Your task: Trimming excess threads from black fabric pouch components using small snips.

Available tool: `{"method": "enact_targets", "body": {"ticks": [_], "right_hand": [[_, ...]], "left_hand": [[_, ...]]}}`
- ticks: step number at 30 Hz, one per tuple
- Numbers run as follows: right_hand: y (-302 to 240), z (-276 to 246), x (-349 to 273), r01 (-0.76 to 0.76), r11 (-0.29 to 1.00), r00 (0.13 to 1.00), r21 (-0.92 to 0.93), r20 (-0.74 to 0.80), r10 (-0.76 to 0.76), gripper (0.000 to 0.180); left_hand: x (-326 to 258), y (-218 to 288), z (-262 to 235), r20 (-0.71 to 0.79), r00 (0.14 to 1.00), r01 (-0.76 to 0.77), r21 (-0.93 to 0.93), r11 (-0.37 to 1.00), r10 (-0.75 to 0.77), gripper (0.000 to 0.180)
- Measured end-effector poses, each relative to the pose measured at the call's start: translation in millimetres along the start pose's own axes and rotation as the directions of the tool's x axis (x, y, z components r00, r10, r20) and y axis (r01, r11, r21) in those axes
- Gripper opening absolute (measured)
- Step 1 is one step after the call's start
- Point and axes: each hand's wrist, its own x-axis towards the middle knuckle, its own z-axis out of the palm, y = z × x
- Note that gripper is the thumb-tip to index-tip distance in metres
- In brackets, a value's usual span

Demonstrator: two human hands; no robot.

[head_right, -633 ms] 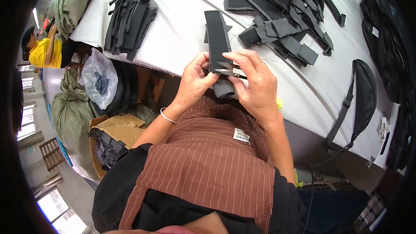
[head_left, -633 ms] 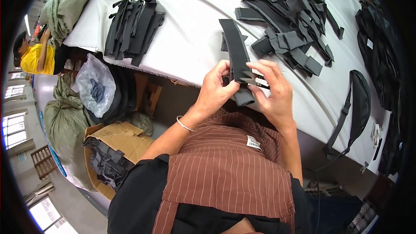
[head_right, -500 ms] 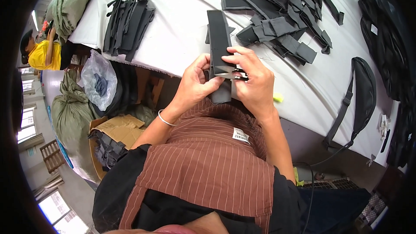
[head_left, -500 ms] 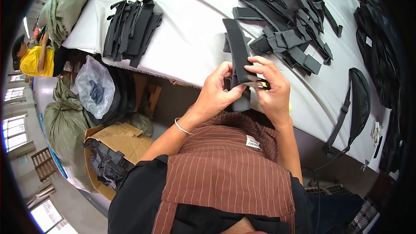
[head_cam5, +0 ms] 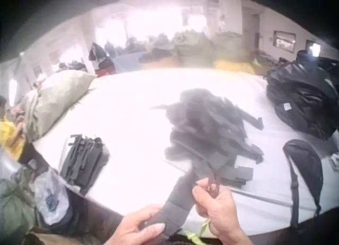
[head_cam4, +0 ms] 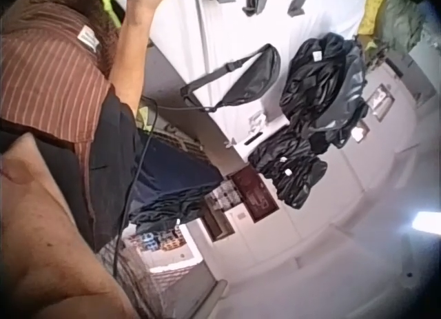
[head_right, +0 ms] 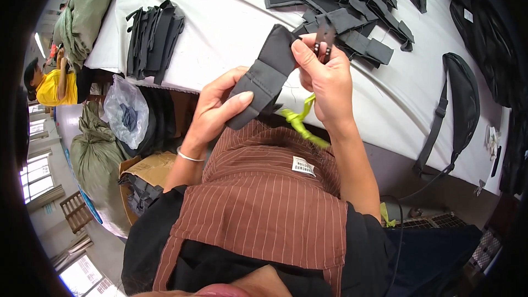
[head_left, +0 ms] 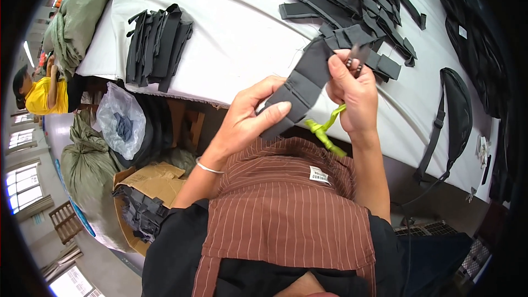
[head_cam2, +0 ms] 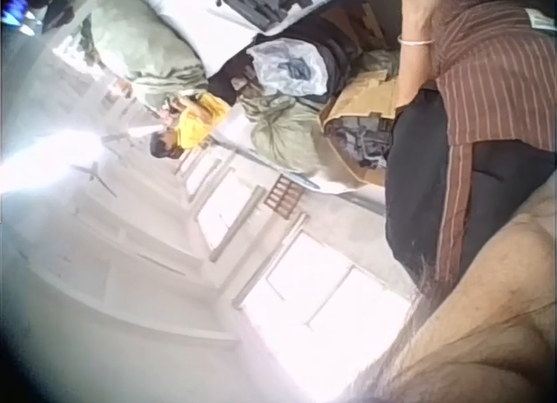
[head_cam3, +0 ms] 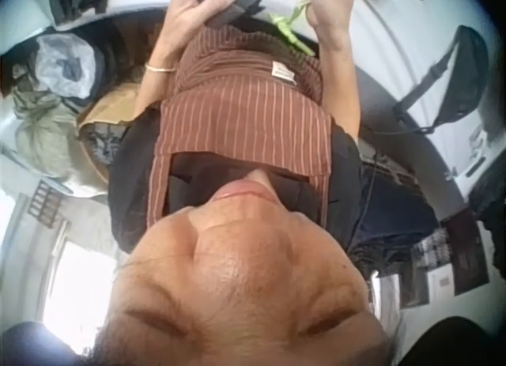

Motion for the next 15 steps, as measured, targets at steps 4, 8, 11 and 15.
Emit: {"method": "enact_targets", "body": {"ticks": [4,8,11,15], "right_hand": [[6.7,-0.2,-7.8,0.190,0.878,0.977,-0.439,-0.001,-0.212,0.027],[6.1,-1.6,-27.8,0.233,0.672,0.937,-0.703,-0.023,-0.350,0.031],[6.8,-3.8,-31.5,0.336,0.472,0.908,-0.815,0.147,-0.393,0.019],[5.2,-1.3,-30.6,0.331,0.333,0.912,-0.883,0.209,-0.353,0.016]], "left_hand": [[-2.0,-30.7,-2.7,-0.073,0.981,0.158,-0.250,0.955,-0.181,0.023],[2.5,-38.0,-2.3,-0.121,0.963,0.189,-0.328,0.926,-0.240,0.023],[4.0,-42.3,-2.1,-0.154,0.962,0.175,-0.290,0.941,-0.227,0.024],[6.1,-40.8,-3.1,-0.134,0.963,0.189,-0.279,0.942,-0.233,0.024]]}}
